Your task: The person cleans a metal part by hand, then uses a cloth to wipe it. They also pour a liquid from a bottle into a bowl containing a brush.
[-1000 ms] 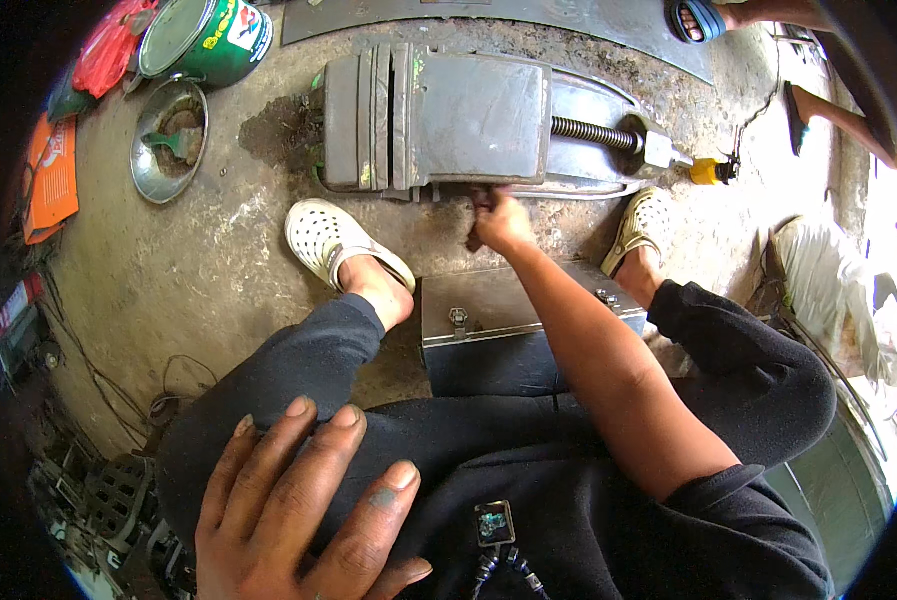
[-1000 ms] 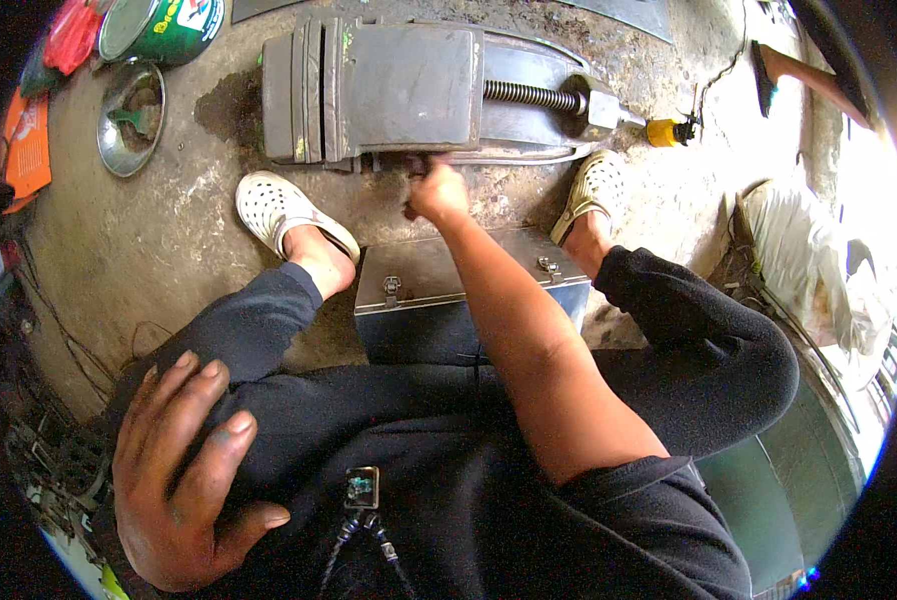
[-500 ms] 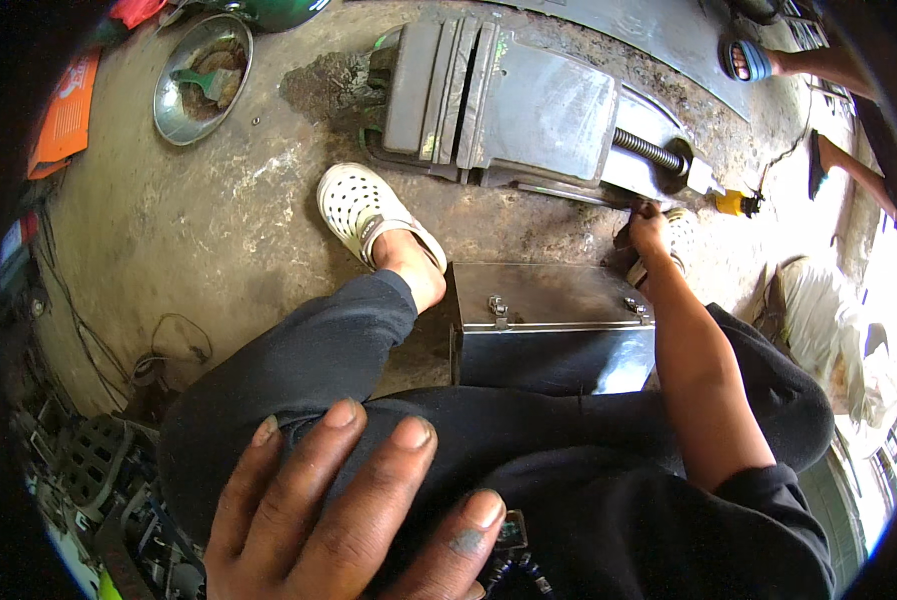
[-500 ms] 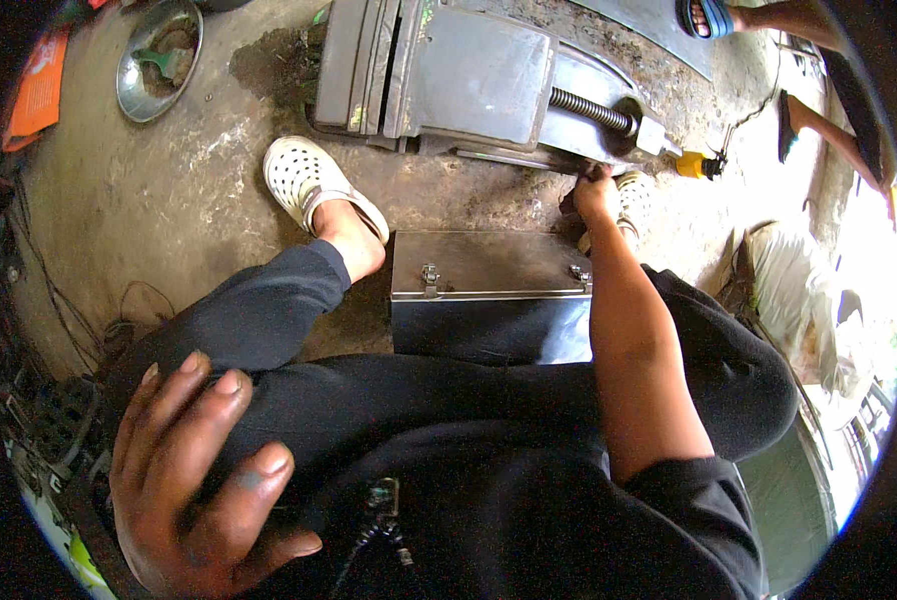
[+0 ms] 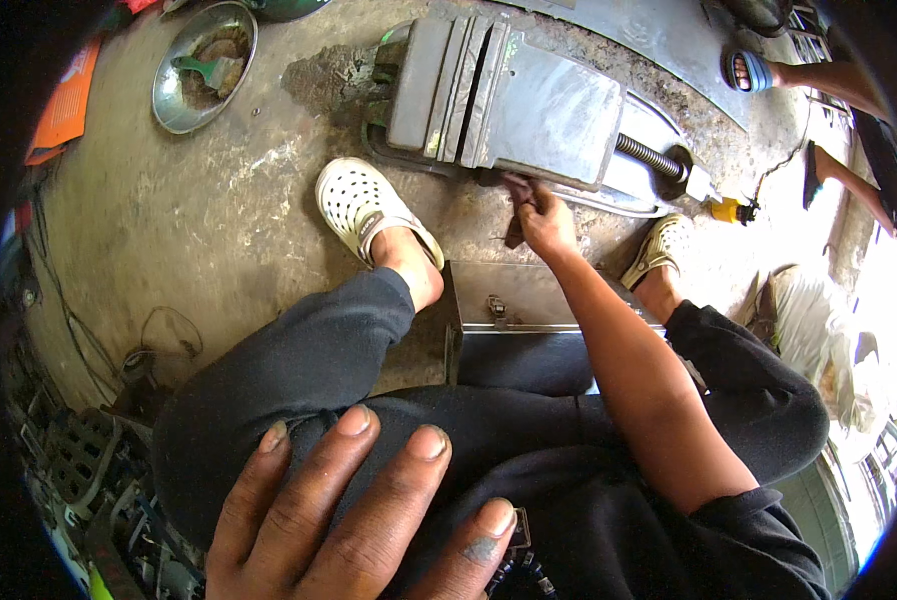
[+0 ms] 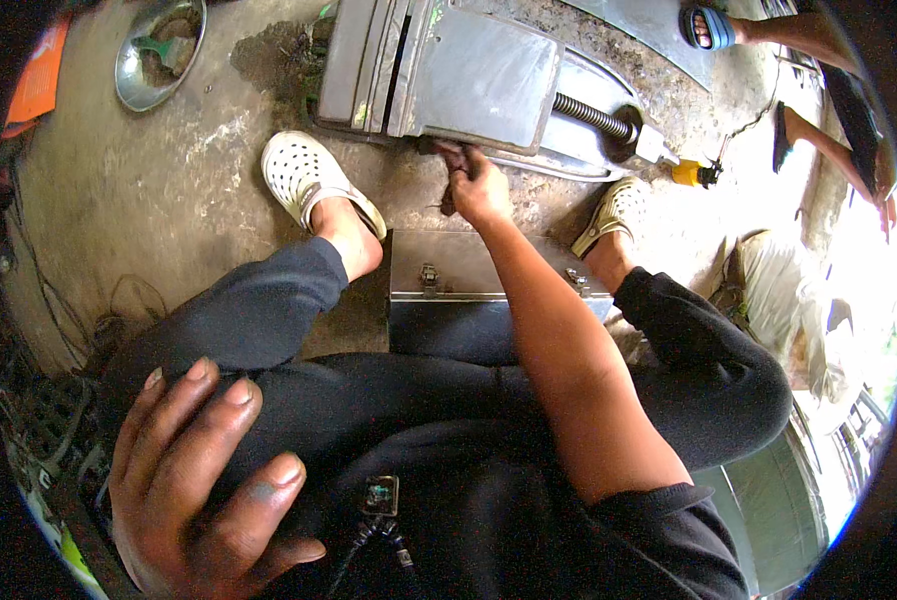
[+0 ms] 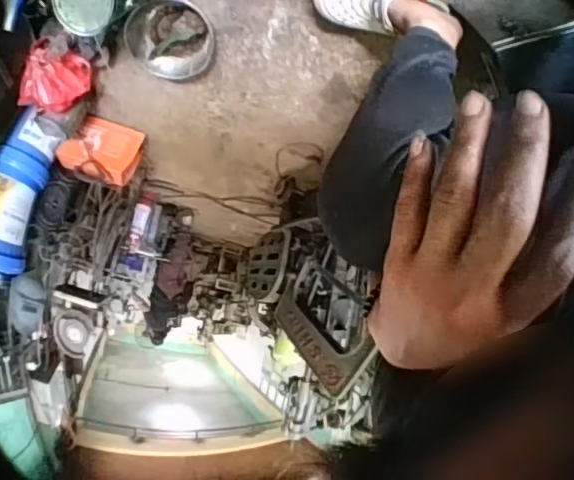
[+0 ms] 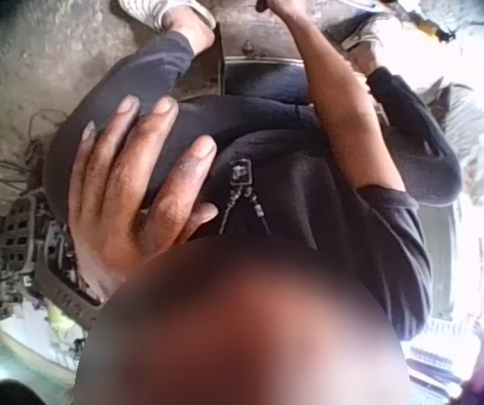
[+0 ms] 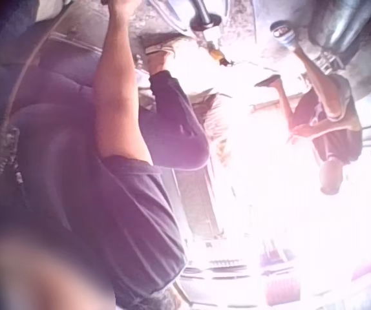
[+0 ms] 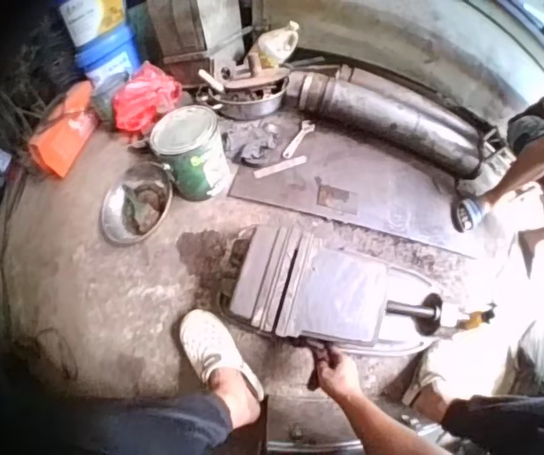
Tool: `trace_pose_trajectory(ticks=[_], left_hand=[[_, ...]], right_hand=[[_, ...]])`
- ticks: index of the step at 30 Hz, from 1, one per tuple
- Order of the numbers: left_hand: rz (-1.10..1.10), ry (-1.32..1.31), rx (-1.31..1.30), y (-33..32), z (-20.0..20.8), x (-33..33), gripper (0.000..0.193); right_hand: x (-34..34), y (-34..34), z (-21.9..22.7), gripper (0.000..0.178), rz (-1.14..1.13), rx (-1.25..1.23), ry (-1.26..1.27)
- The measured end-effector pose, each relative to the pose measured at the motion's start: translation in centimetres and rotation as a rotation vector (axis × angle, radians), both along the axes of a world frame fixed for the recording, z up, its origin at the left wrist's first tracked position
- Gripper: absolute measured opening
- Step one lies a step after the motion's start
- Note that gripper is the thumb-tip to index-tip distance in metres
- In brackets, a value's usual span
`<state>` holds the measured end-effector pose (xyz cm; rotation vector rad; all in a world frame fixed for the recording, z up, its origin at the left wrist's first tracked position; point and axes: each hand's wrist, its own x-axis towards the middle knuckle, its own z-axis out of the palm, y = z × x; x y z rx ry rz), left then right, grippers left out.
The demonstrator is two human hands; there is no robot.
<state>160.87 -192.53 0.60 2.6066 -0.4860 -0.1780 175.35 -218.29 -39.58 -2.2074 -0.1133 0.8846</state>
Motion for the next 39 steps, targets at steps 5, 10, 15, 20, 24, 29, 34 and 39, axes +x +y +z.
trace_pose_trajectory(ticks=[5,10,15,20,24,29,34,39], left_hand=[[0.027,-0.028,0.023,-0.3,0.1,-0.8,0.037],[0.06,-0.009,0.034,-0.2,0.7,-0.4,0.036],[0.123,0.391,0.039,-1.2,4.2,1.1,0.045],[0.083,0.146,0.059,-0.2,1.9,0.6,0.038],[0.092,0.03,0.012,-0.5,0.7,-0.8,0.035],[0.068,0.036,0.003,-0.4,0.4,-0.8,0.035],[0.054,0.056,0.014,-0.2,0.3,-0.3,0.035],[0.069,0.086,0.0,-0.7,0.8,-0.3,0.036]], right_hand=[[-1.1,3.3,1.6,0.051,-0.116,-0.254,-0.024],[-1.5,3.6,3.3,0.042,0.453,-0.523,0.093],[-2.7,3.9,2.5,0.037,0.127,-0.293,-0.257],[-2.2,4.9,1.9,0.048,0.159,-0.173,-0.036],[-1.5,3.4,3.1,0.041,0.228,-0.378,-0.061],[-2.7,4.8,2.0,0.045,-0.079,-0.087,-0.183],[-2.5,3.8,0.8,0.039,0.237,-0.327,0.031],[-2.7,3.7,0.8,0.041,-0.034,-0.14,-0.294]])
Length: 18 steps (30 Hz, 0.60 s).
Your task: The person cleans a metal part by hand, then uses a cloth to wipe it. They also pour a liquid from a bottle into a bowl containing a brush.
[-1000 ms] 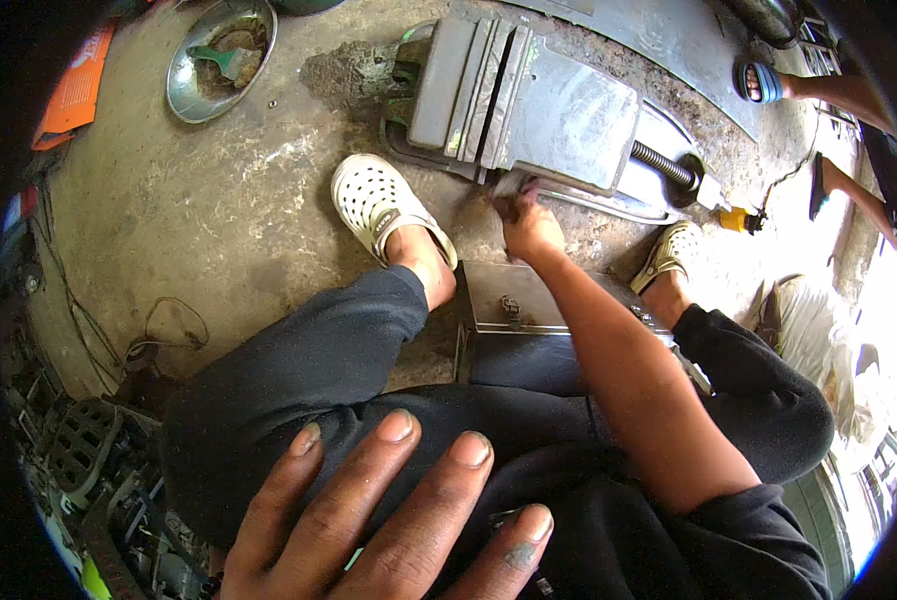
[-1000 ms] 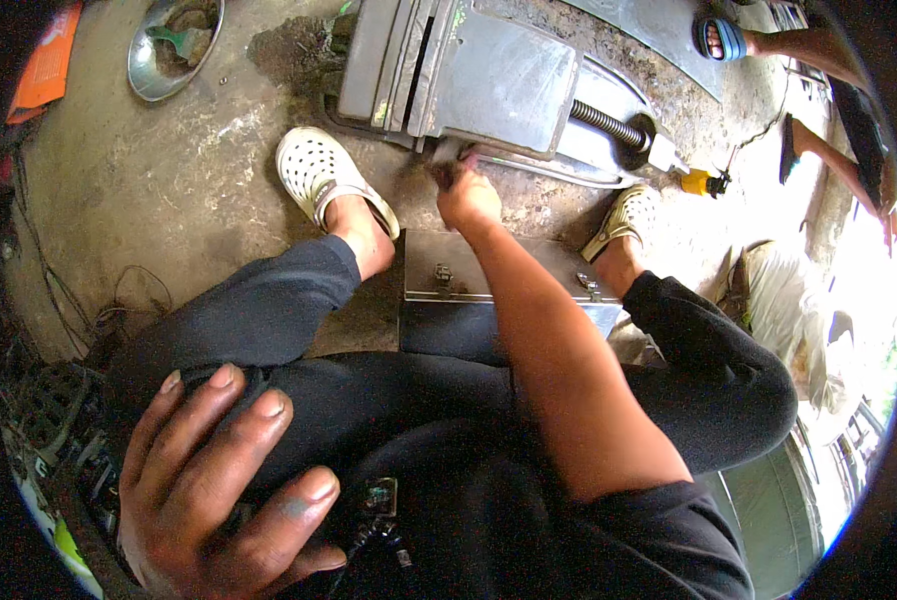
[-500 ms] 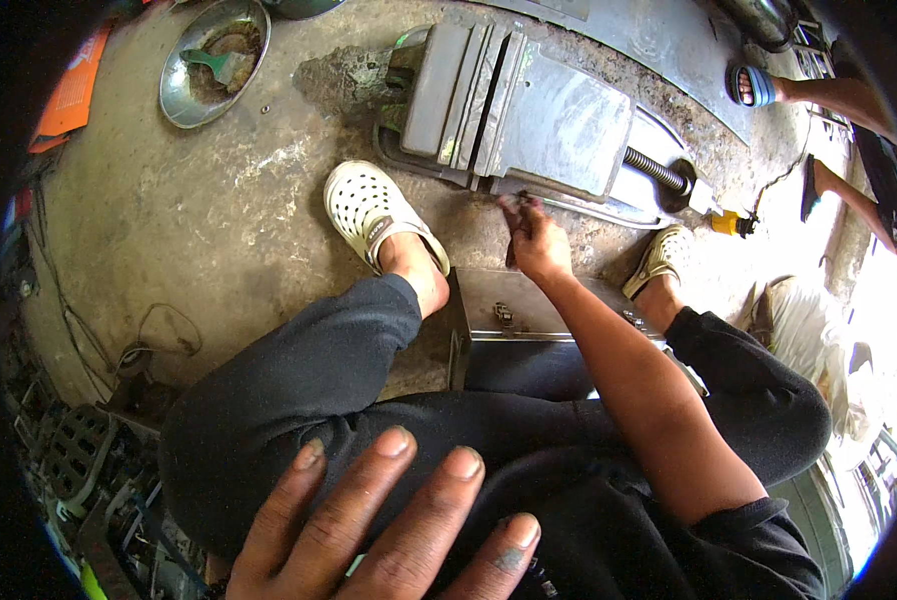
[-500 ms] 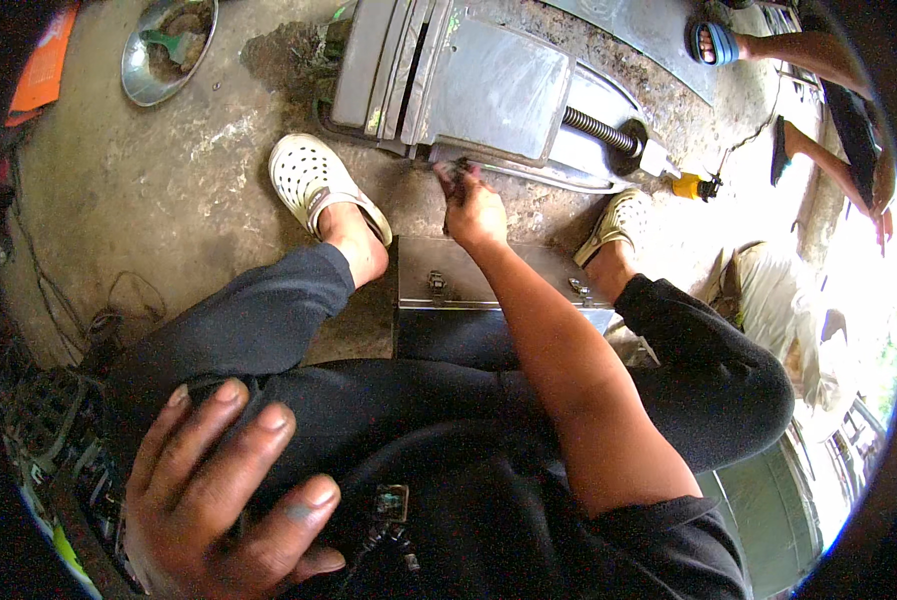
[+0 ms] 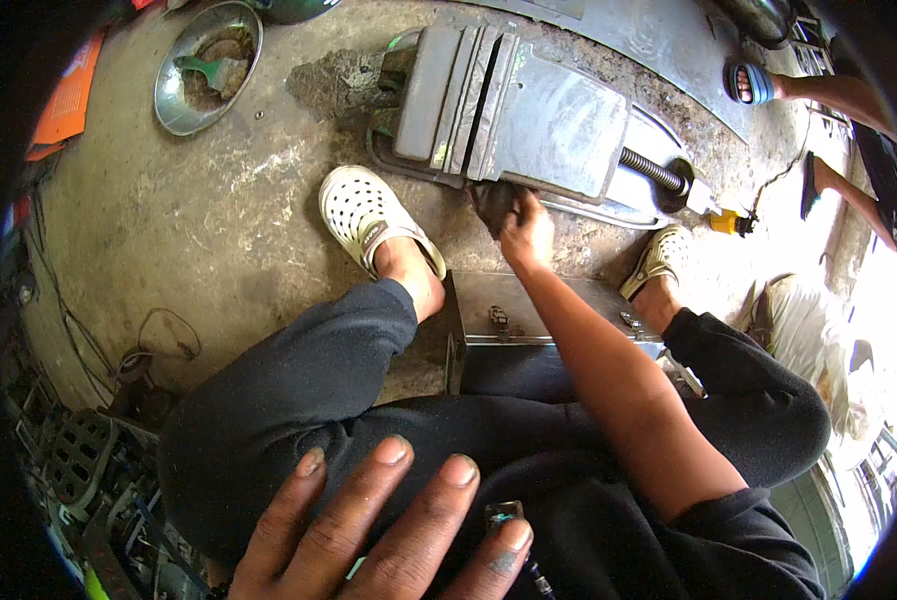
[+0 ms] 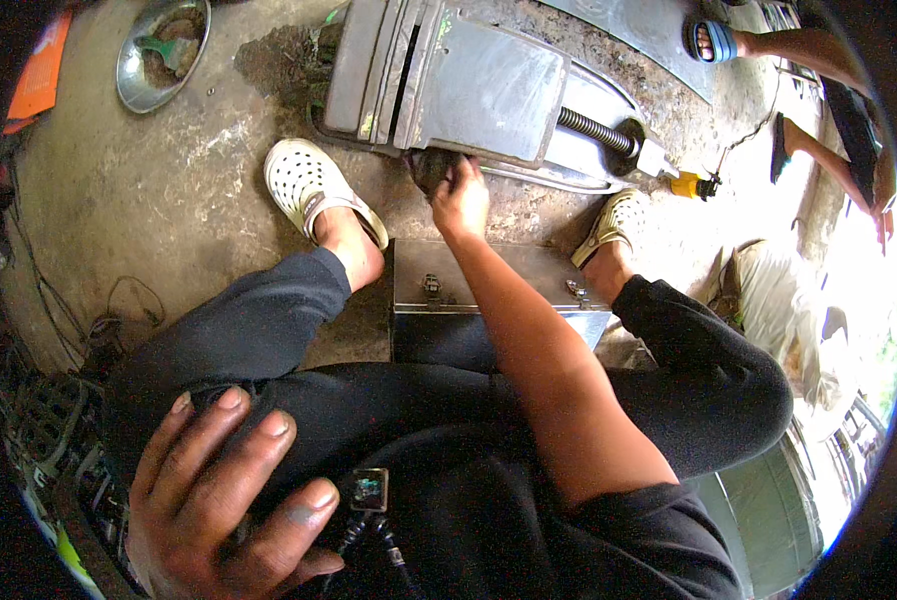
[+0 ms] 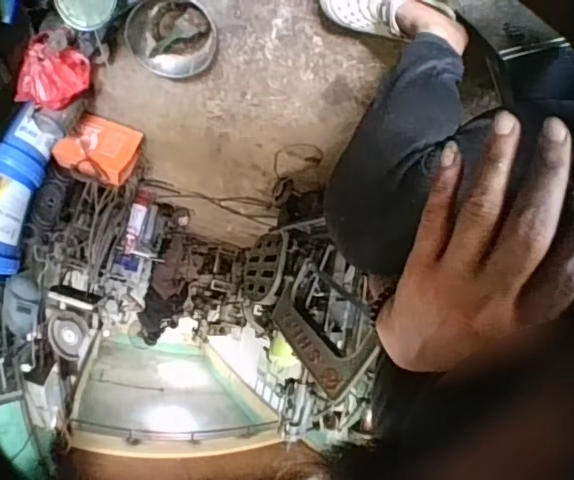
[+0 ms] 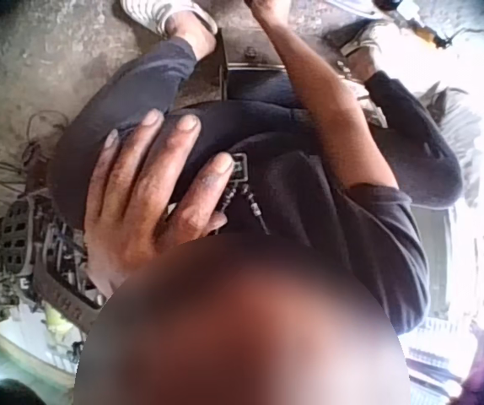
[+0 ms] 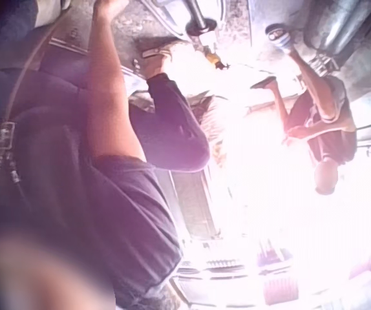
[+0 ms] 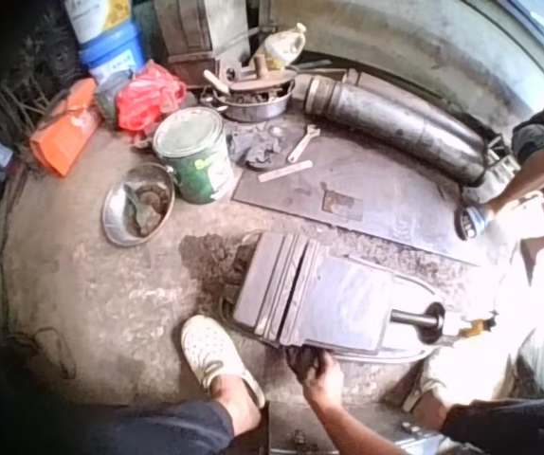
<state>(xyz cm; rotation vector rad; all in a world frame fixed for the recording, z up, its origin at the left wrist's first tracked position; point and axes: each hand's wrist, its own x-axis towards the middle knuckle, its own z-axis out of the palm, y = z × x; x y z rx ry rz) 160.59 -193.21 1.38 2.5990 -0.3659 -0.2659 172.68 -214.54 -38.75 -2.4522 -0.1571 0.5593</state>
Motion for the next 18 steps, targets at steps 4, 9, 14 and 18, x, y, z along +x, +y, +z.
trace_pose_trajectory(ticks=[4,9,14,18], left_hand=[[-0.014,-0.015,0.008,0.2,-0.3,0.2,0.036],[-0.022,-0.03,-0.002,0.0,-0.5,0.5,0.037],[-0.05,0.029,-0.009,0.1,-0.1,0.8,0.038],[-0.036,0.001,-0.012,0.1,-0.5,0.9,0.038]], right_hand=[[-0.4,1.0,-0.3,0.047,0.197,-0.123,0.171],[2.7,-8.0,0.6,0.044,0.176,-0.219,0.311],[6.0,-13.4,-0.4,0.04,-0.789,0.309,0.158],[6.9,-11.7,-2.8,0.062,-0.266,-0.416,0.134]])
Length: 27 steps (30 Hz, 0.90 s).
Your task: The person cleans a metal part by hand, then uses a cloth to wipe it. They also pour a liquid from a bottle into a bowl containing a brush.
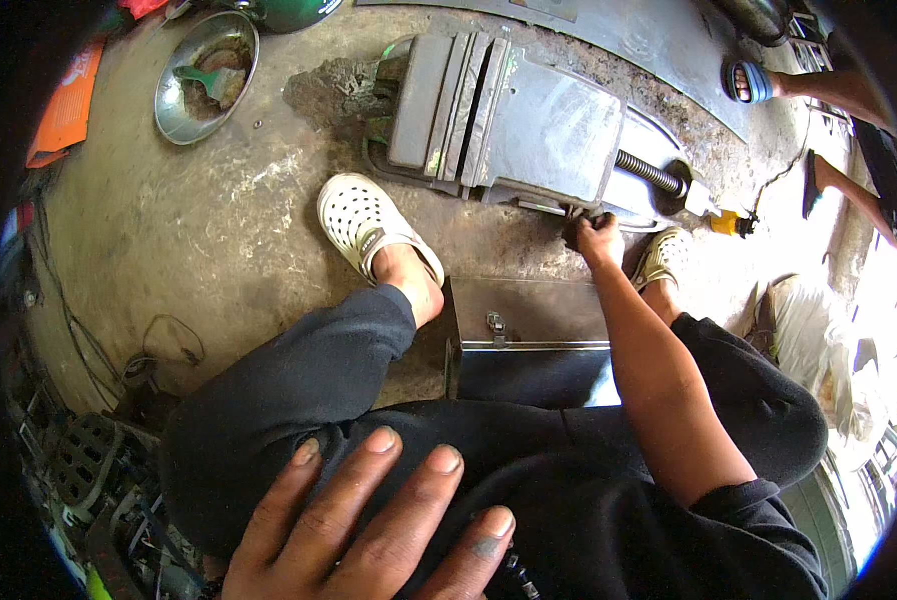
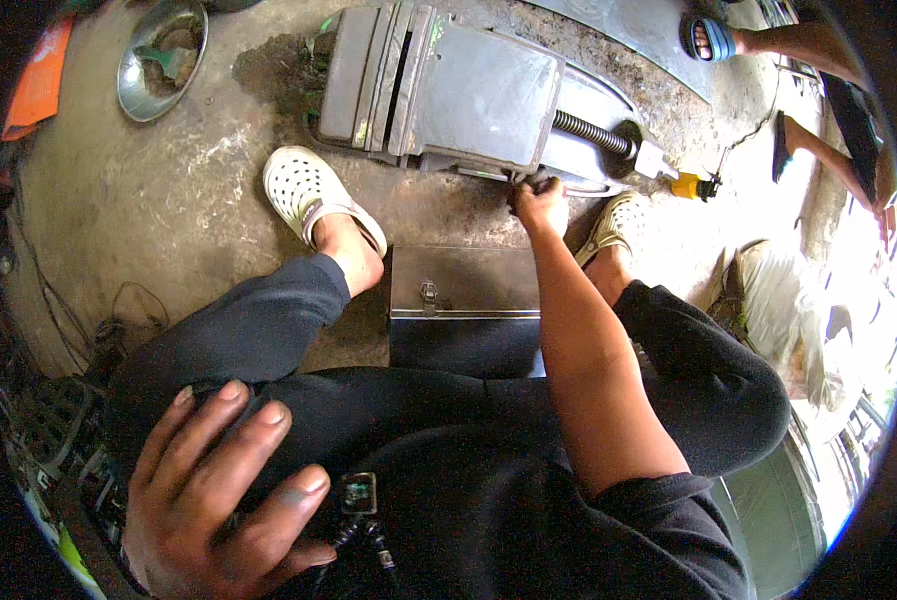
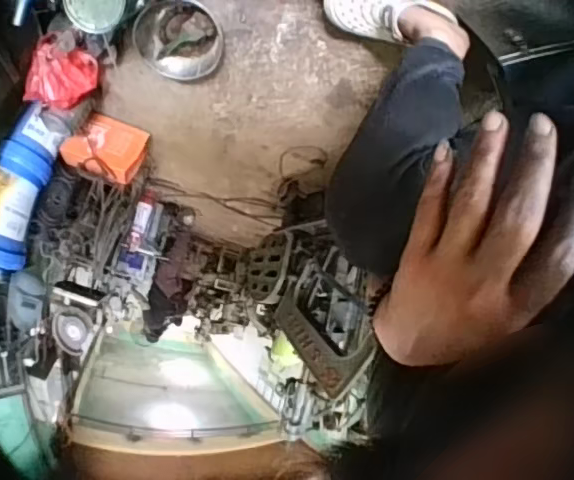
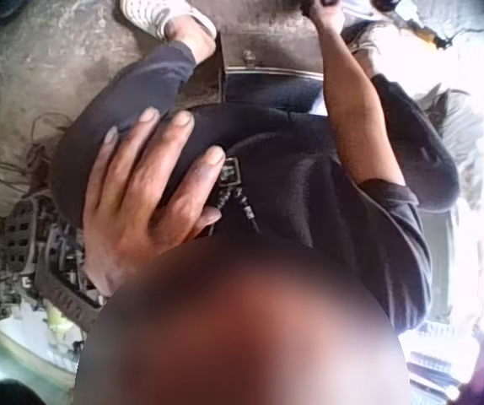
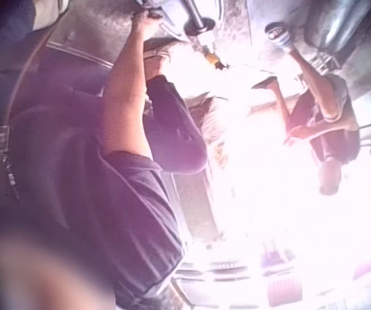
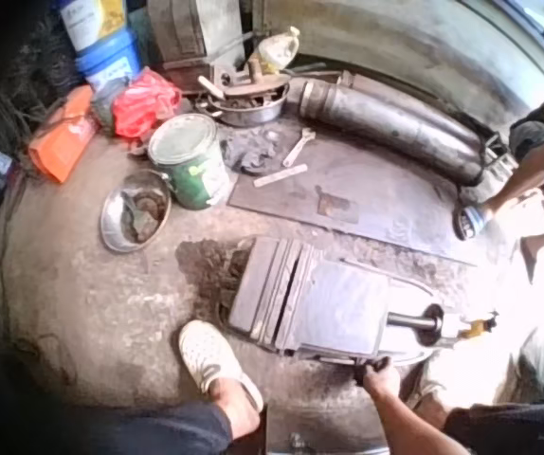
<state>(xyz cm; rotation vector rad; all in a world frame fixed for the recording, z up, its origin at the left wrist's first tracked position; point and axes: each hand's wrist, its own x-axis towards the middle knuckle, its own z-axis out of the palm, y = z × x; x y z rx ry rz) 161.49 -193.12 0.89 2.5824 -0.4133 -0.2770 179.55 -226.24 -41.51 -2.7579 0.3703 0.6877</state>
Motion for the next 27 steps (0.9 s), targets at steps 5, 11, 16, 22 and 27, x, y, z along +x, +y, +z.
trace_pose_trajectory(ticks=[5,11,16,22,27], left_hand=[[-0.017,0.037,-0.006,0.0,0.1,1.0,0.039],[0.051,0.092,-0.061,-0.1,-0.1,1.2,0.038],[-0.002,0.096,-0.039,0.7,-0.6,0.9,0.037],[0.017,0.074,-0.048,0.5,-0.5,0.9,0.035],[0.0,0.089,-0.046,0.4,-0.4,0.8,0.034]], right_hand=[[0.1,1.4,-1.9,0.072,0.158,-0.226,-0.019],[-1.6,2.0,-1.8,0.044,0.367,-0.035,-0.217],[-0.9,-1.8,0.1,0.03,0.015,0.006,-0.407],[0.6,-1.3,-0.3,0.024,-0.012,-0.072,-0.244],[-2.5,4.4,-1.4,0.026,0.171,0.093,-0.539]])
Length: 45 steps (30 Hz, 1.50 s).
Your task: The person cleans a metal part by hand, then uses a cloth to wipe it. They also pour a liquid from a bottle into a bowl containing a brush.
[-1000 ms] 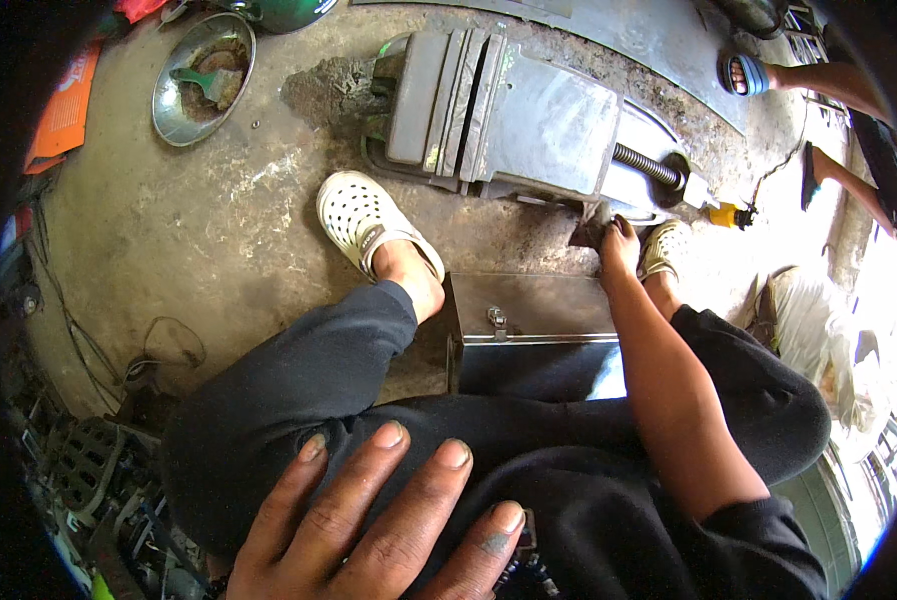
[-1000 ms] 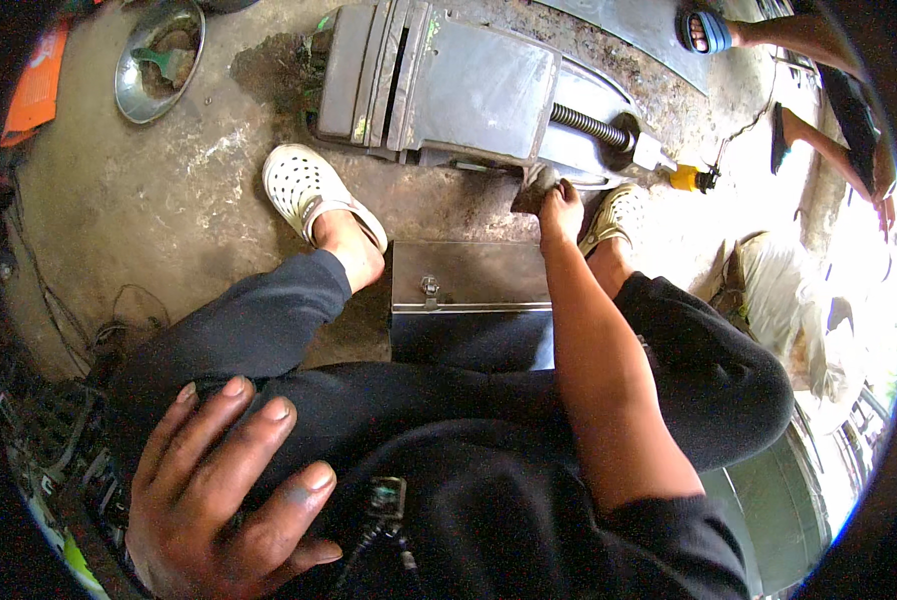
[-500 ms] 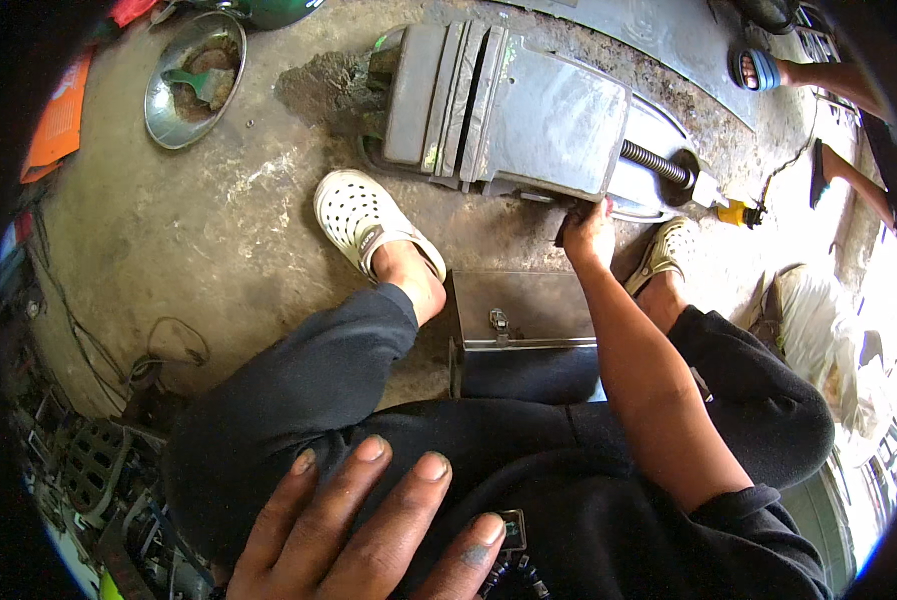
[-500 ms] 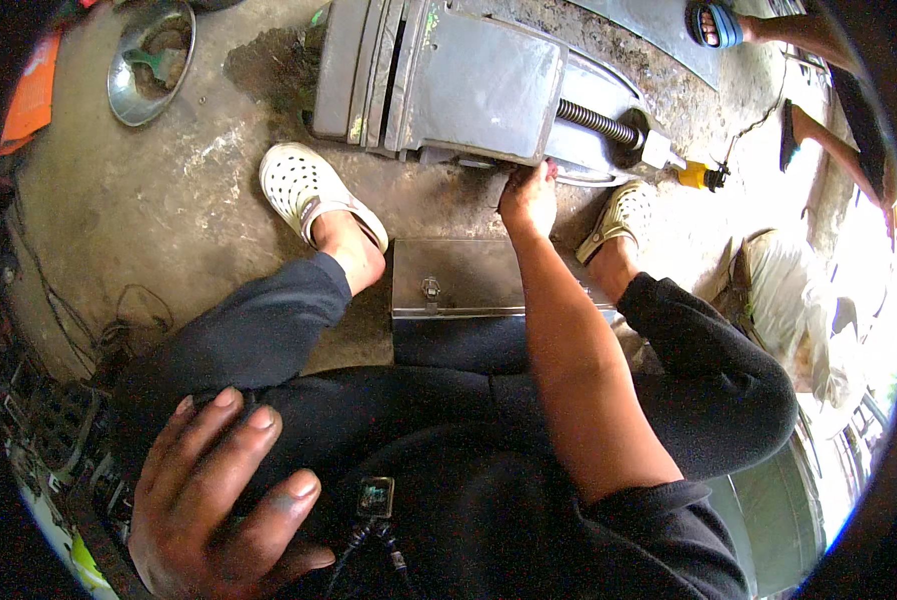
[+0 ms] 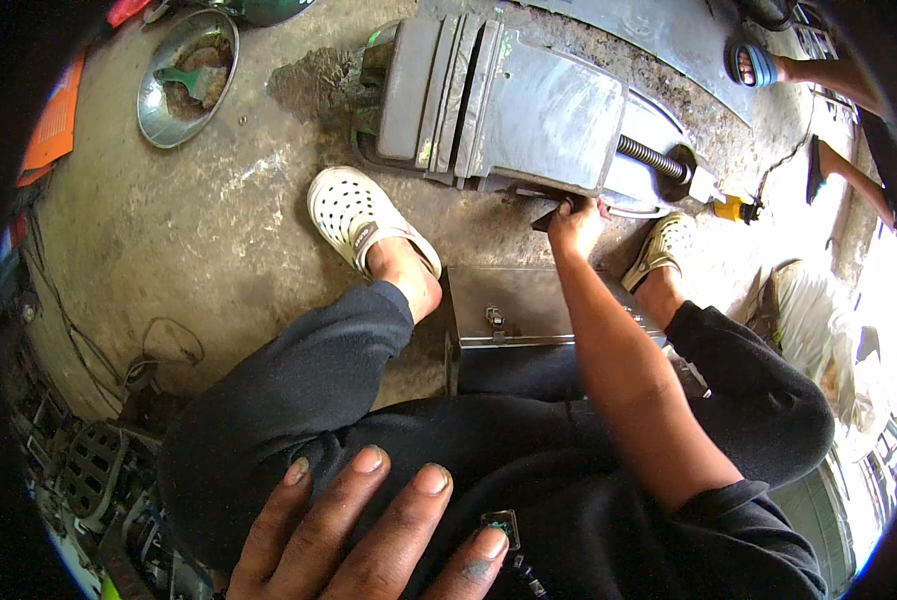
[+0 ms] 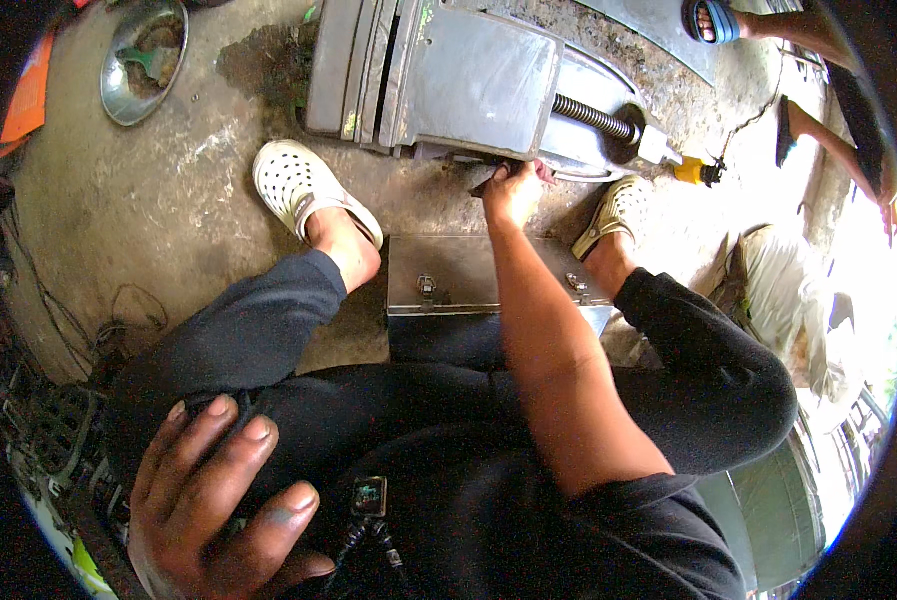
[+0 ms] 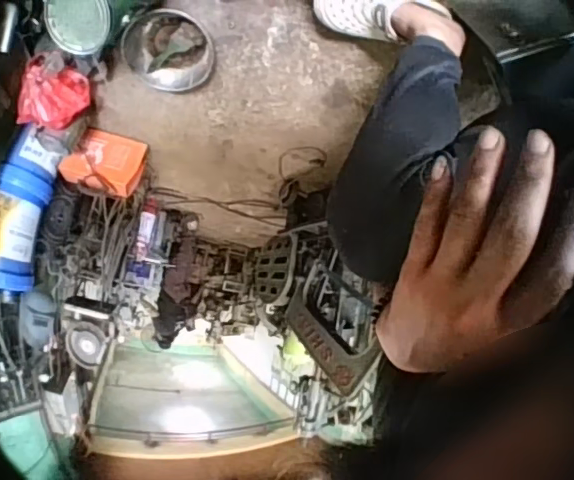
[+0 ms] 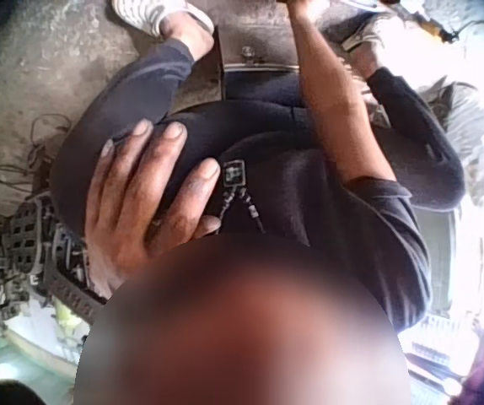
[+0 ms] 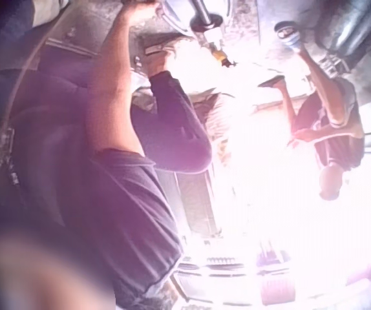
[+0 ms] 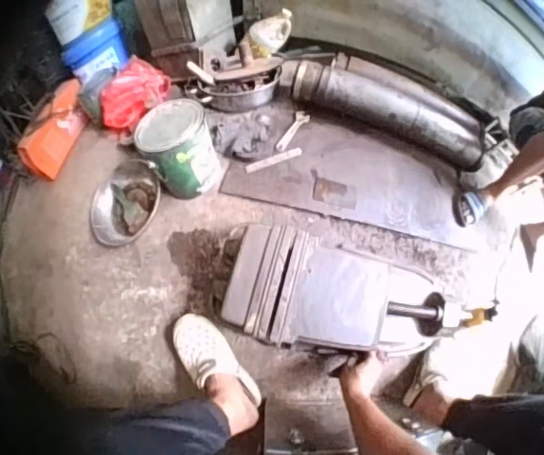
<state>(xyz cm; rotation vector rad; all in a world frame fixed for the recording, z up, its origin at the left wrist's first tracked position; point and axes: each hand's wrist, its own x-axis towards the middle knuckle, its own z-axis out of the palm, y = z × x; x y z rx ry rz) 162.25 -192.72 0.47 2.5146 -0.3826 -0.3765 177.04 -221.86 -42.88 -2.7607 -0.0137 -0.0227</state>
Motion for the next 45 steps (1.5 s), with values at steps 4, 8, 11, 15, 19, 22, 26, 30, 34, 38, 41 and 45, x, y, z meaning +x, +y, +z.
trace_pose_trajectory(ticks=[4,8,11,15,19,22,26,30,34,38,41,45], left_hand=[[-0.057,0.037,0.009,0.3,0.5,0.7,0.035],[0.023,0.214,-0.022,-0.4,2.3,1.9,0.036],[0.072,0.308,-0.038,-0.5,3.0,2.3,0.036],[-0.039,0.08,-0.011,0.5,0.9,1.1,0.036],[-0.028,0.025,-0.015,0.7,0.3,-0.2,0.036],[-0.045,0.014,-0.008,0.7,0.5,-0.3,0.036],[-0.034,-0.016,-0.002,0.9,0.2,-0.4,0.037],[0.009,-0.065,-0.015,0.9,-0.1,-1.0,0.038],[0.027,-0.052,-0.012,0.7,0.2,-1.7,0.037],[0.071,-0.09,0.015,0.6,0.3,-1.8,0.037],[0.107,-0.052,-0.003,0.4,0.7,-1.5,0.037],[0.181,0.021,-0.035,-0.1,1.4,-1.5,0.037]], right_hand=[[-0.8,-0.9,0.8,0.029,-0.302,0.573,0.416],[0.5,-3.4,1.3,0.052,-0.47,0.399,0.233],[1.5,-3.3,0.7,0.059,-0.606,0.205,0.133],[1.2,-1.2,-0.4,0.03,-0.533,0.24,0.15],[-1.3,3.3,-0.5,0.015,-0.52,0.303,0.283],[-3.0,7.7,0.2,0.015,-0.659,0.711,0.311],[-4.4,9.0,2.4,0.031,-0.284,0.669,0.693],[-4.0,5.9,3.9,0.041,-0.354,0.618,0.446],[-3.6,6.1,3.0,0.038,-0.497,0.512,0.193],[-4.3,8.3,2.5,0.024,-0.18,0.471,0.405],[-4.6,8.9,2.9,0.032,0.089,0.153,0.553],[-4.9,8.6,3.5,0.021,-0.109,0.355,0.361]])
